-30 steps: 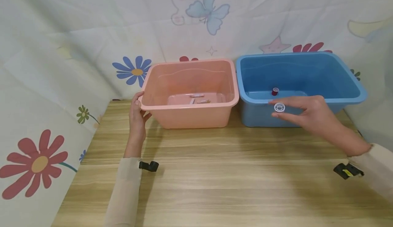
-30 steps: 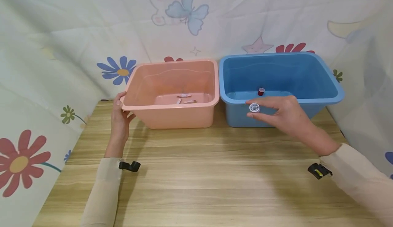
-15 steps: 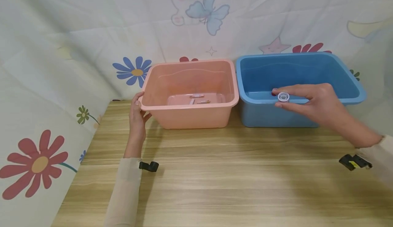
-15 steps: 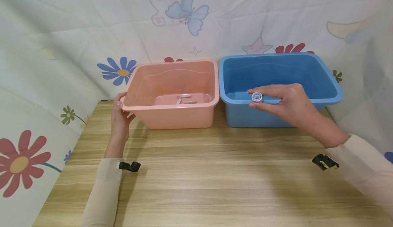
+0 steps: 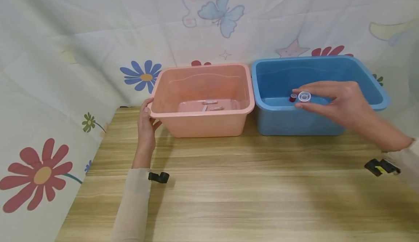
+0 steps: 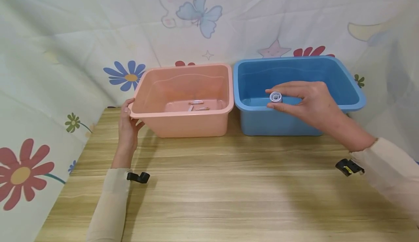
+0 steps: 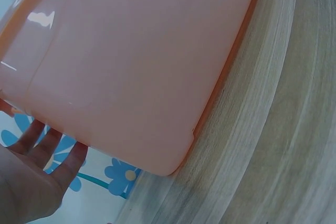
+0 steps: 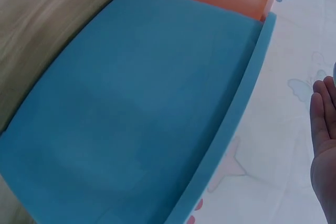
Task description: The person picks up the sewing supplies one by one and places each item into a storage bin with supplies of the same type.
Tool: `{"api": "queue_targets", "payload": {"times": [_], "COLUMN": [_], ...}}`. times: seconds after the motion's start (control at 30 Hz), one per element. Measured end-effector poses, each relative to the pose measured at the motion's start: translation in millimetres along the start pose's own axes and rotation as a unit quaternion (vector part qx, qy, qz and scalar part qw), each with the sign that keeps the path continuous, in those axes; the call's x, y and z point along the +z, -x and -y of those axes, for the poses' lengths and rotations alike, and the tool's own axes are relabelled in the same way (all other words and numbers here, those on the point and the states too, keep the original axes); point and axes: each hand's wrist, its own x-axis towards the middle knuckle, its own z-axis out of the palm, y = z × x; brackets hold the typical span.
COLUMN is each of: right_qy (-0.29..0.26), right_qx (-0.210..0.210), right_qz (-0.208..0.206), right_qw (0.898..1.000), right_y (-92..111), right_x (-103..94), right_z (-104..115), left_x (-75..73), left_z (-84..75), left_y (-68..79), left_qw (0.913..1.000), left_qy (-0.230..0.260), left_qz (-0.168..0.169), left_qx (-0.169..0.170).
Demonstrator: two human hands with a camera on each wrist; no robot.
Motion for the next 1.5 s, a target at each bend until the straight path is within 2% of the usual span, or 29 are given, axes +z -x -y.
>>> {"api": "queue_targets", "payload": {"times": [0.27, 0.4, 0.53, 0.67, 0.87, 1.23, 1.37, 1.5], "right_qy": [0.019, 0.030, 0.038, 0.045, 0.041, 0.054, 0.061, 0.058], "right_qx": [0.037, 0.022, 0.030, 0.059, 0.067, 0.038, 0.008, -0.001], "right_qz": [-0.002, -0.002, -0.002, 0.007, 0.012, 0.017, 0.011, 0.008], "right_qw": [0.999, 0.999, 0.999, 0.997, 0.997, 0.998, 0.998, 0.998], "right_y": [-8, -11, -14, -15, -14, -18, -24, -32], "right_x": [-6.4, -8.4, -9.7, -10.6, -10.6, -12.2, -12.5, -12.8], "right_z": [-2, -4, -4, -4, -6, -14, -19, -26], "left_x": [-0.1, -0.8, -1.2, -1.0, -1.1, -1.6, -1.0, -0.5], "left_z": [1.3, 1.7, 0.9, 0.7, 0.8, 2.1, 0.6, 0.2], "left_y": [-1.6, -2.1, -1.5, -1.3, -1.2, -2.0, -1.4, -2.0], "left_qw": [1.0000, 1.0000, 1.0000, 1.0000, 1.0000, 1.0000, 1.0000, 1.0000], "left_qy": [-0.003, -0.005, -0.004, -0.002, -0.003, 0.001, 0.002, 0.004], "left_qz": [-0.002, -0.002, -0.003, -0.003, -0.004, 0.000, 0.001, -0.002], "left_qx": [-0.004, -0.007, -0.007, -0.006, -0.005, -0.006, -0.007, -0.004]}}
